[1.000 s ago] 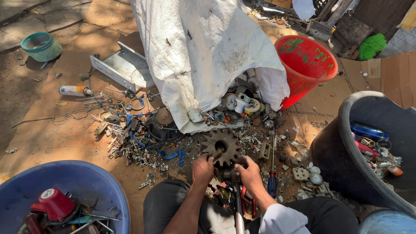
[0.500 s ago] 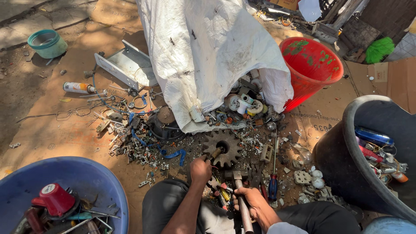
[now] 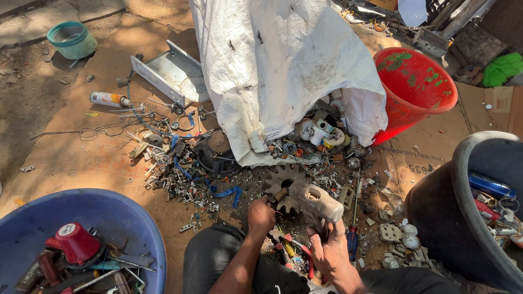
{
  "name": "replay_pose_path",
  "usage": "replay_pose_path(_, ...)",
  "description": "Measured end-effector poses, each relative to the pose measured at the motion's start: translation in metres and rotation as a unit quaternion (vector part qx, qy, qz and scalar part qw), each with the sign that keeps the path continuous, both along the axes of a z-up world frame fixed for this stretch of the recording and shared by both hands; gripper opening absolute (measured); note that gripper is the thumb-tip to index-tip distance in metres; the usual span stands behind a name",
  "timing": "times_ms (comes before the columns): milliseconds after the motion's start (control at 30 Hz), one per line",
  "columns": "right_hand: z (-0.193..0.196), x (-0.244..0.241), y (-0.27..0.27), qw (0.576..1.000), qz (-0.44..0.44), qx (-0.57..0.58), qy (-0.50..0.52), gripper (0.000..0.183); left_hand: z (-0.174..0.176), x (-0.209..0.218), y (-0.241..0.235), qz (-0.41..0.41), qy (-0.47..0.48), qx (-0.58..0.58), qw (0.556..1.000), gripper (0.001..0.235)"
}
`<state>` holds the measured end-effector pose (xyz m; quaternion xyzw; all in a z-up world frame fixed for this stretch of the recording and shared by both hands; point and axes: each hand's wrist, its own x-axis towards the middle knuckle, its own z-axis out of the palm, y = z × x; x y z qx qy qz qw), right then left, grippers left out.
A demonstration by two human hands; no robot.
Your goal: The person sits on the ground and uses a hammer to strike a small electronic component held in their left hand. They repeatedly hit the object to break it apart and extract copper wire, which they pull out by hand and place into a pile.
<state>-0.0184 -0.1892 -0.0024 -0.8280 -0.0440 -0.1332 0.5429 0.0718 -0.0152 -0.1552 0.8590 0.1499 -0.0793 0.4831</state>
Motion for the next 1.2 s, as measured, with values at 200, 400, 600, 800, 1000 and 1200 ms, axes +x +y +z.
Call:
replay_pose_path(200, 0.041, 0.027, 0.022, 0.92, 0.023, -0.274, 0.279, 0.048, 0.002, 0.01, -0.004, 0.022, 0.085, -0.046, 0.995, 0.054)
replay_pose_path(400, 0.098, 0.01, 0.021, 0.981, -0.062, -0.163, 0.08, 0.032, 0.037, 0.003, 0.003, 0.024, 0.12, -0.081, 0.989, 0.055)
replay_pose_path(600, 0.088, 0.019, 0.014, 0.941, 0.08, 0.223, -0.24, 0.021, 0.051, 0.001, 0.006, 0.008, 0.017, -0.001, 1.0, 0.047)
replay_pose_path(800, 0.052, 0.031, 0.027, 0.882, 0.037, -0.314, 0.35, 0.033, 0.067, 0.0, 0.01, 0.067, 0.143, -0.126, 0.979, 0.046)
replay_pose_path(1000, 0.09, 0.018, 0.019, 0.955, -0.061, -0.183, 0.226, 0.031, 0.073, -0.006, 0.009, 0.055, 0.133, -0.117, 0.983, 0.05)
replay_pose_path(1200, 0.084, 0.015, -0.01, 0.966, 0.023, 0.129, -0.222, 0.027, 0.05, -0.001, 0.006, 0.032, -0.048, -0.009, 0.998, 0.047)
